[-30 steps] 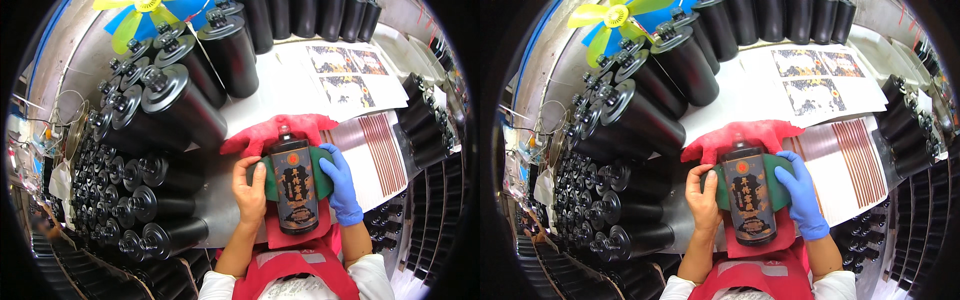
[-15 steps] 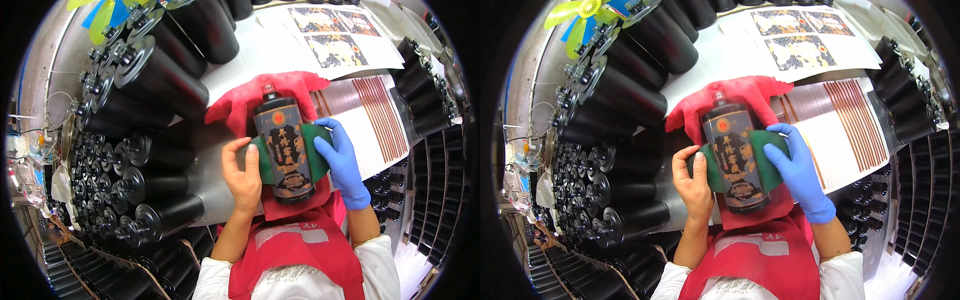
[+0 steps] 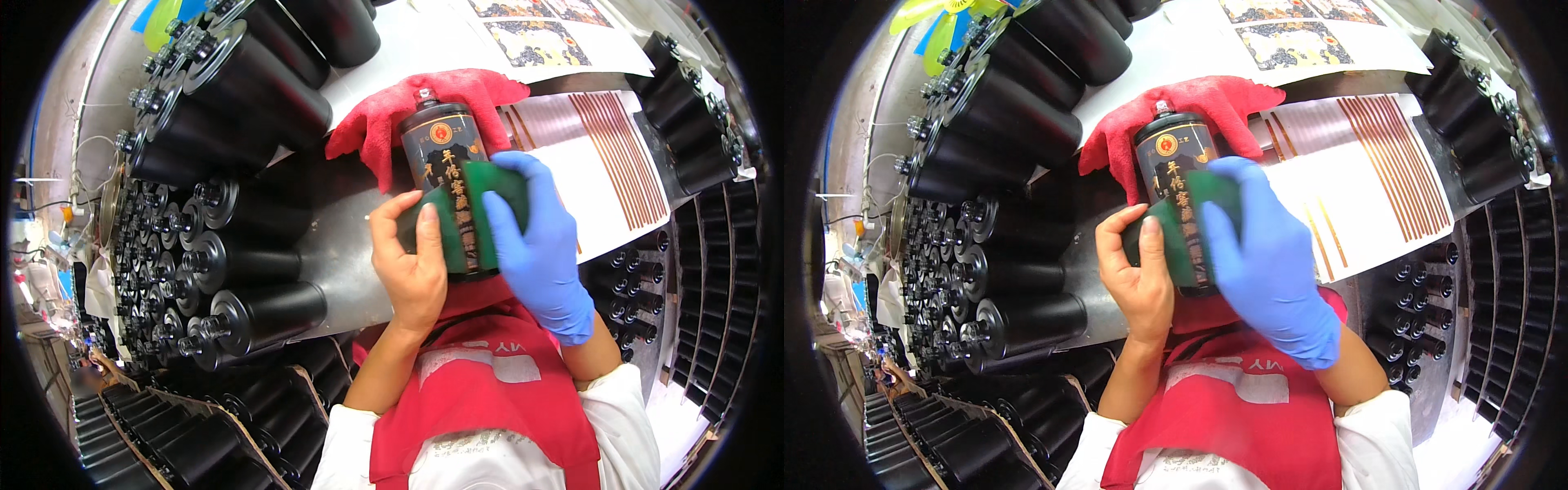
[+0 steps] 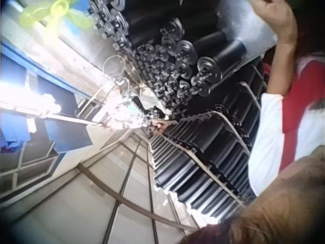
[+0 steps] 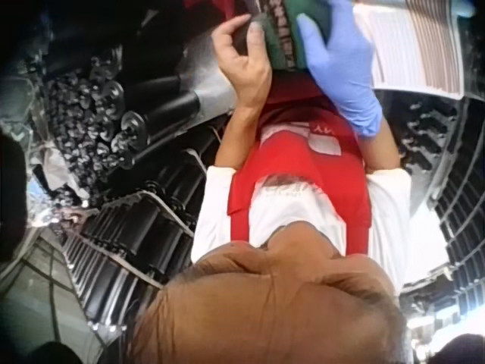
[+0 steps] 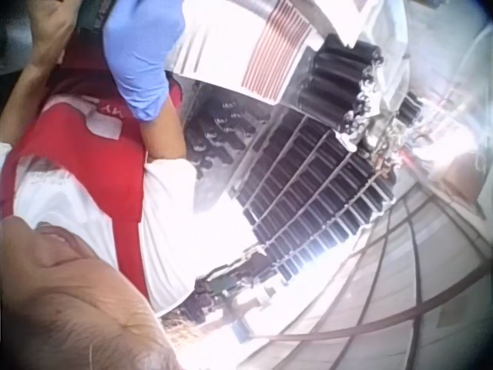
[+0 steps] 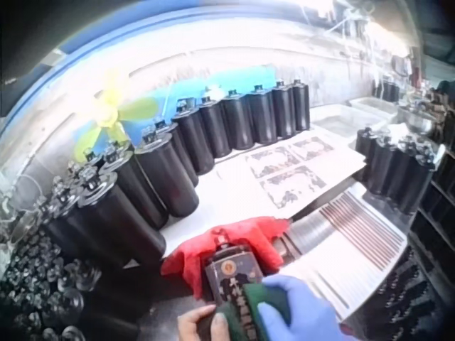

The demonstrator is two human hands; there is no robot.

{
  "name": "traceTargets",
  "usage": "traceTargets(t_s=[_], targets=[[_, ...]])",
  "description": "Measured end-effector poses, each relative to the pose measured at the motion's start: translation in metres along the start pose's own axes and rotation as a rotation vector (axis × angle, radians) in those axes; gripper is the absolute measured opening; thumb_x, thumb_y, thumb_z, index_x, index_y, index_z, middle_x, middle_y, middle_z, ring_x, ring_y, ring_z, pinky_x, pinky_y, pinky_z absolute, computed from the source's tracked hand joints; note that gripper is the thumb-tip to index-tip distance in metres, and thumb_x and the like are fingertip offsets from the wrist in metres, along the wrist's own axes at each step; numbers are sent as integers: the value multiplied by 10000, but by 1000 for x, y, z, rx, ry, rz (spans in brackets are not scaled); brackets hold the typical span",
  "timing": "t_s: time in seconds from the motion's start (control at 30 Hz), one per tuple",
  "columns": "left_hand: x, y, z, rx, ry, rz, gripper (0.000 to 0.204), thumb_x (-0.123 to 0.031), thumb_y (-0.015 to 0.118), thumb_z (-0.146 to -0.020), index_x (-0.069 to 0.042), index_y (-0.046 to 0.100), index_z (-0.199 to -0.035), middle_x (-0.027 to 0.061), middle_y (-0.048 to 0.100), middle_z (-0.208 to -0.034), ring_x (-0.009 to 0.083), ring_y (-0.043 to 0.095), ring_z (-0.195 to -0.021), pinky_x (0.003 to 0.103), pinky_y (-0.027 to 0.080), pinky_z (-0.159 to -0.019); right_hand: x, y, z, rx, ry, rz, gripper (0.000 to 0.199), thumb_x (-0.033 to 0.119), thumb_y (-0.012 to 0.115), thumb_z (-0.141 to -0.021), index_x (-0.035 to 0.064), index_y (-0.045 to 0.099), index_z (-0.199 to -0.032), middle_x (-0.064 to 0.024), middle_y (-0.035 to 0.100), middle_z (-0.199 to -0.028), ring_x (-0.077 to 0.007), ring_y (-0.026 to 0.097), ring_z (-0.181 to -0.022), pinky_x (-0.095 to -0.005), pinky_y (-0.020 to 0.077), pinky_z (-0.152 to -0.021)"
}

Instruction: The person applies decorative stickers and copper-colored bands to black cylindrical containers. They use a green sponge to smooth the stickers and press the bands onto the containers, working one at a time in a repetitive assembly sequence.

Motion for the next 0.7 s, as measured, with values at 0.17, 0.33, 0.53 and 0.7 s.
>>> traceTargets(t_s=[0.17, 0.33, 0.53, 0.7], targets=[[39, -7, 7, -50, -125, 182, 146, -71, 559, -915, -7, 540, -1044, 30, 526, -996, 89, 490, -910, 223, 403, -828, -56, -7, 1, -7, 156, -233, 323, 80, 586, -880, -2, 482, -1175, -102, 570, -1052, -158, 568, -950, -275, 467, -824], [71, -11, 15, -84, -221, 280, 169, -77, 540, -927, -13, 504, -1079, 29, 509, -1016, 82, 482, -913, 223, 409, -825, -108, 6, 7, 18, 296, -485, 347, 94, 585, -889, 3, 460, -1200, -83, 532, -1117, -138, 526, -1013, -264, 432, -882], [84, -14, 23, -63, -231, 67, 170, -78, 553, -916, -3, 516, -1065, 40, 513, -1022, 103, 485, -928, 242, 389, -855, -131, 22, 8, 16, 384, -680, 367, 110, 573, -899, 27, 438, -1230, -77, 539, -1100, -131, 525, -1004, -259, 422, -895], [71, -6, 20, -13, -175, -46, 159, -70, 552, -910, 17, 535, -1042, 66, 531, -1012, 145, 497, -954, 271, 387, -878, -125, 28, 1, 33, 456, -720, 371, 50, 566, -887, 31, 420, -1227, -91, 537, -1094, -131, 530, -1013, -258, 436, -877]])
Point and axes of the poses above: each hand's wrist, its own z-axis away from the middle knuckle, its own y-axis out of the palm, x = y × z, the point moved 10 cm from there along -z, towards the middle knuckle
